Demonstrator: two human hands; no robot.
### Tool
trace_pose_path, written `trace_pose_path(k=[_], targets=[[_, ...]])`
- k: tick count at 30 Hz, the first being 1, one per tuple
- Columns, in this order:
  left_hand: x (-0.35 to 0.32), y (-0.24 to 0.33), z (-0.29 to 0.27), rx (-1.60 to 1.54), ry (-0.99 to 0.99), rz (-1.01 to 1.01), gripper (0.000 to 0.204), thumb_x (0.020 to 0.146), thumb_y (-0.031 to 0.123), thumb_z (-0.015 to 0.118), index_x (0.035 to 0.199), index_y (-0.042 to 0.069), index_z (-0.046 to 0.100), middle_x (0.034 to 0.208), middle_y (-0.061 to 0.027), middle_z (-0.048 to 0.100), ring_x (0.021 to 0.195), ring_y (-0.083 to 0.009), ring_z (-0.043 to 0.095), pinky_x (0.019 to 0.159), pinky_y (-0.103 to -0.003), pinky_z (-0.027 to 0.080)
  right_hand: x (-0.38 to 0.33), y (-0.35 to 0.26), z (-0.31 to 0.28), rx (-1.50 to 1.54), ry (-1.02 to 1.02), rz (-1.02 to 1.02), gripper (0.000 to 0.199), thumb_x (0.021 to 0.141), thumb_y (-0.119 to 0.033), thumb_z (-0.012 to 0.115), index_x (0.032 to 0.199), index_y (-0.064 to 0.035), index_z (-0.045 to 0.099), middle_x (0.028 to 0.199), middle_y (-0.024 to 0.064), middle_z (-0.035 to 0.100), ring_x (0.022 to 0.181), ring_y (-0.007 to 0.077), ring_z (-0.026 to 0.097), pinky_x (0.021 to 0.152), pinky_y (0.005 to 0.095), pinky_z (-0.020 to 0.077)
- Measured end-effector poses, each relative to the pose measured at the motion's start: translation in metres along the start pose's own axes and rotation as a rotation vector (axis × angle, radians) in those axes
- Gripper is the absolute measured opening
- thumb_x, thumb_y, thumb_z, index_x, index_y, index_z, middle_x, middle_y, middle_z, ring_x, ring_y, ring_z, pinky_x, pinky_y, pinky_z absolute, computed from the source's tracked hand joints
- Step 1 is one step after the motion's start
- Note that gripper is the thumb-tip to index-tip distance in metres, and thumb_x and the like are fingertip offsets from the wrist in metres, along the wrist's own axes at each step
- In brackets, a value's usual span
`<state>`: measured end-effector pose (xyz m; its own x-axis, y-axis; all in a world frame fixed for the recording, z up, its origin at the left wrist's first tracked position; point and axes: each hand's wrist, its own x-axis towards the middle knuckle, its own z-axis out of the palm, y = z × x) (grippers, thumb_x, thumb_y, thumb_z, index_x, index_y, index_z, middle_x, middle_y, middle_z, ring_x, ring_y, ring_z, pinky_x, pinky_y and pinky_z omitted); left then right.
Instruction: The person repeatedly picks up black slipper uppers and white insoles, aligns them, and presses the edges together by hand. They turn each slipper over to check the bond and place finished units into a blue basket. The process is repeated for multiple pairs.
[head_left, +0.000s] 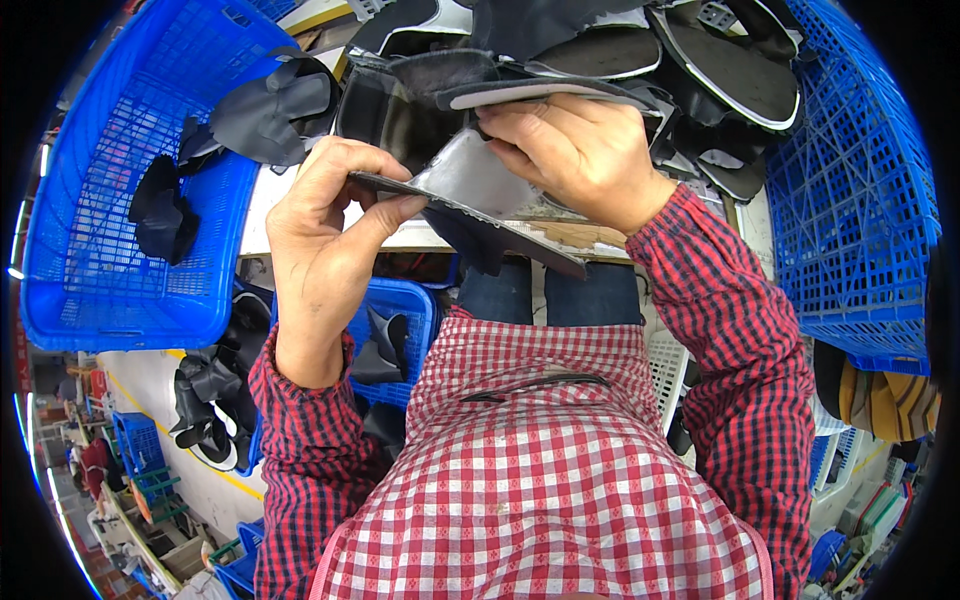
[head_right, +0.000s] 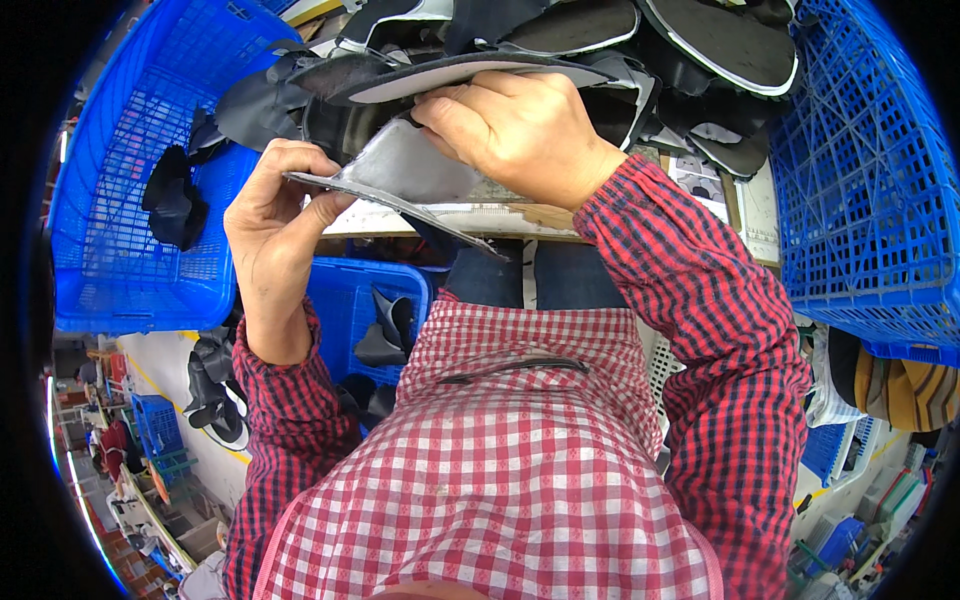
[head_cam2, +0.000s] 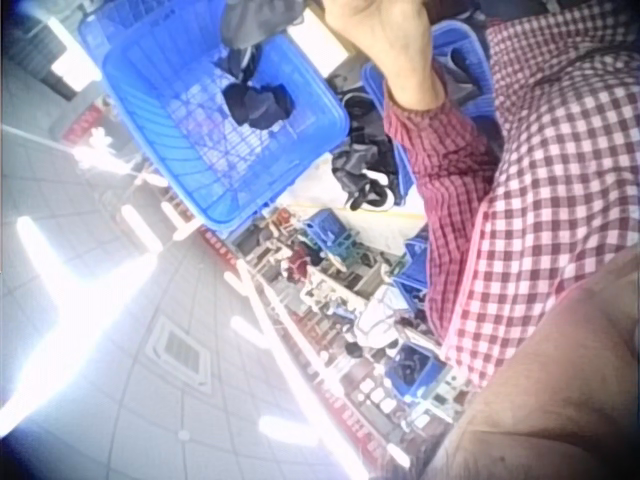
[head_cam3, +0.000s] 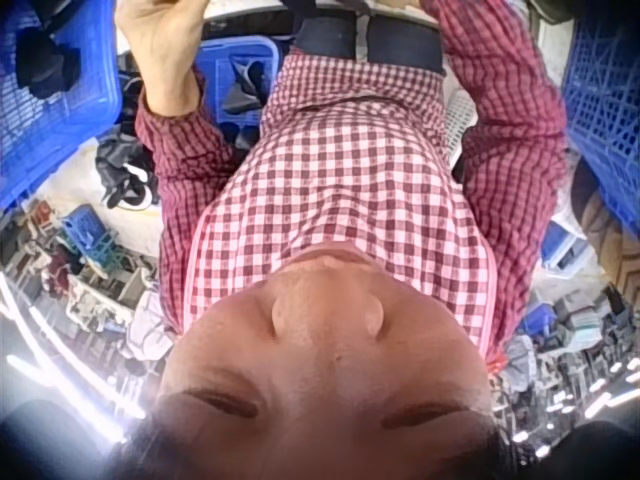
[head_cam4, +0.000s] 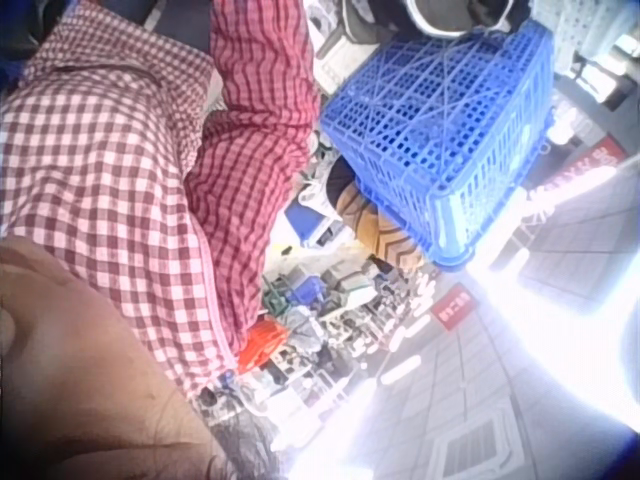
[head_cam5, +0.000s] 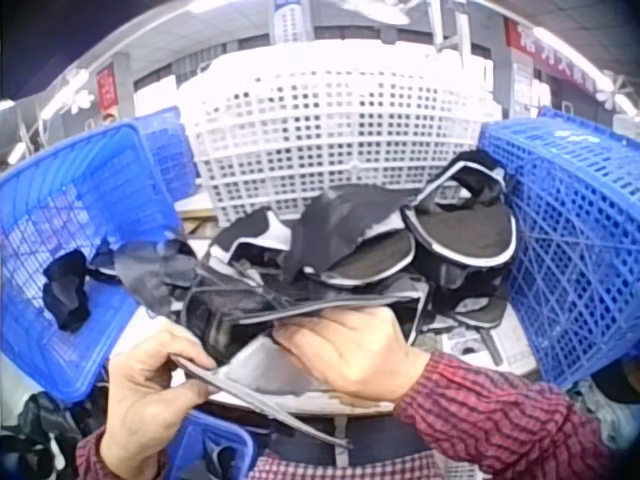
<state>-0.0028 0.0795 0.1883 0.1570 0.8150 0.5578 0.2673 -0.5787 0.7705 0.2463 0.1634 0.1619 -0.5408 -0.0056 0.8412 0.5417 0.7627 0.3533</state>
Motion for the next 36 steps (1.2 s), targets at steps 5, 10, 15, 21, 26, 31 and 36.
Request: trace_pose_path(k=[5, 10, 15, 21, 26, 31, 36], targets=[[0.0, 0.005, 0.001, 0.015, -0.017, -0.027, 0.023, 0.078, -0.011, 0.076, 0.095, 0.002, 0.07, 0.095, -0.0026, 0.064, 0.083, -0.0096, 0.059, 0.071, -0.024, 0.045, 0.007, -0.003, -0.005, 0.008, -0.047, 0.026, 0.021, 0.079, -0.011, 0.081, 0.097, -0.0082, 0.072, 0.085, 0.0028, 0.074, 0.073, 0.0188, 0.072, 0.063, 0.0306, 0.0586], [0.007, 0.008, -0.002, -0.046, 0.003, -0.009, 0.021, 0.08, -0.012, 0.075, 0.096, 0.0, 0.069, 0.096, -0.0026, 0.064, 0.085, -0.0098, 0.061, 0.074, -0.024, 0.047, 0.029, 0.002, -0.041, 0.478, -0.23, 0.563, 0.008, 0.093, -0.009, 0.073, 0.096, -0.002, 0.069, 0.077, 0.0019, 0.069, 0.064, 0.0064, 0.065, 0.06, 0.0233, 0.0524], [0.016, 0.006, -0.009, -0.109, -0.038, 0.013, 0.021, 0.082, -0.013, 0.075, 0.097, 0.0, 0.069, 0.099, -0.003, 0.064, 0.086, -0.0098, 0.062, 0.075, -0.023, 0.048, 0.042, 0.004, -0.066, 0.822, -0.435, 0.76, 0.009, 0.098, -0.004, 0.063, 0.106, -0.001, 0.065, 0.085, -0.0009, 0.068, 0.069, 0.005, 0.064, 0.065, 0.0227, 0.0524], [0.001, -0.012, 0.01, -0.013, -0.037, 0.037, 0.029, 0.066, -0.022, 0.066, 0.085, 0.0, 0.067, 0.095, -0.0061, 0.061, 0.091, -0.0177, 0.061, 0.083, -0.028, 0.048, 0.009, 0.002, -0.058, 0.533, -0.565, 0.54, 0.012, 0.1, -0.01, 0.06, 0.109, -0.0027, 0.062, 0.088, 0.0102, 0.066, 0.079, 0.0228, 0.071, 0.07, 0.0321, 0.0528], [-0.033, -0.043, 0.044, 0.001, -0.015, -0.007, 0.027, 0.067, -0.021, 0.064, 0.086, -0.001, 0.066, 0.093, -0.0072, 0.06, 0.089, -0.0191, 0.06, 0.08, -0.029, 0.049, -0.033, -0.013, -0.061, 0.576, -0.572, 0.524, 0.034, 0.091, -0.028, 0.077, 0.115, -0.0068, 0.066, 0.095, 0.0096, 0.071, 0.086, 0.0295, 0.072, 0.077, 0.0354, 0.056], [-0.071, -0.073, 0.077, 0.294, -0.005, 0.28, 0.031, 0.056, -0.017, 0.066, 0.083, -0.001, 0.062, 0.089, -0.0104, 0.058, 0.089, -0.0303, 0.059, 0.076, -0.036, 0.049, -0.081, -0.045, -0.058, 0.168, -0.425, 0.332, 0.017, 0.076, -0.011, 0.075, 0.093, -0.0123, 0.073, 0.084, 0.0017, 0.074, 0.076, 0.0213, 0.073, 0.066, 0.0335, 0.0579], [-0.104, -0.094, 0.106, 0.37, -0.09, 0.339, 0.036, 0.052, -0.009, 0.069, 0.086, 0.002, 0.065, 0.087, -0.0087, 0.054, 0.087, -0.0305, 0.056, 0.075, -0.039, 0.047, -0.127, -0.077, -0.06, 0.128, -0.387, 0.296, 0.023, 0.069, -0.013, 0.075, 0.092, -0.0157, 0.078, 0.082, 0.0009, 0.074, 0.077, 0.019, 0.073, 0.067, 0.0333, 0.0575]])
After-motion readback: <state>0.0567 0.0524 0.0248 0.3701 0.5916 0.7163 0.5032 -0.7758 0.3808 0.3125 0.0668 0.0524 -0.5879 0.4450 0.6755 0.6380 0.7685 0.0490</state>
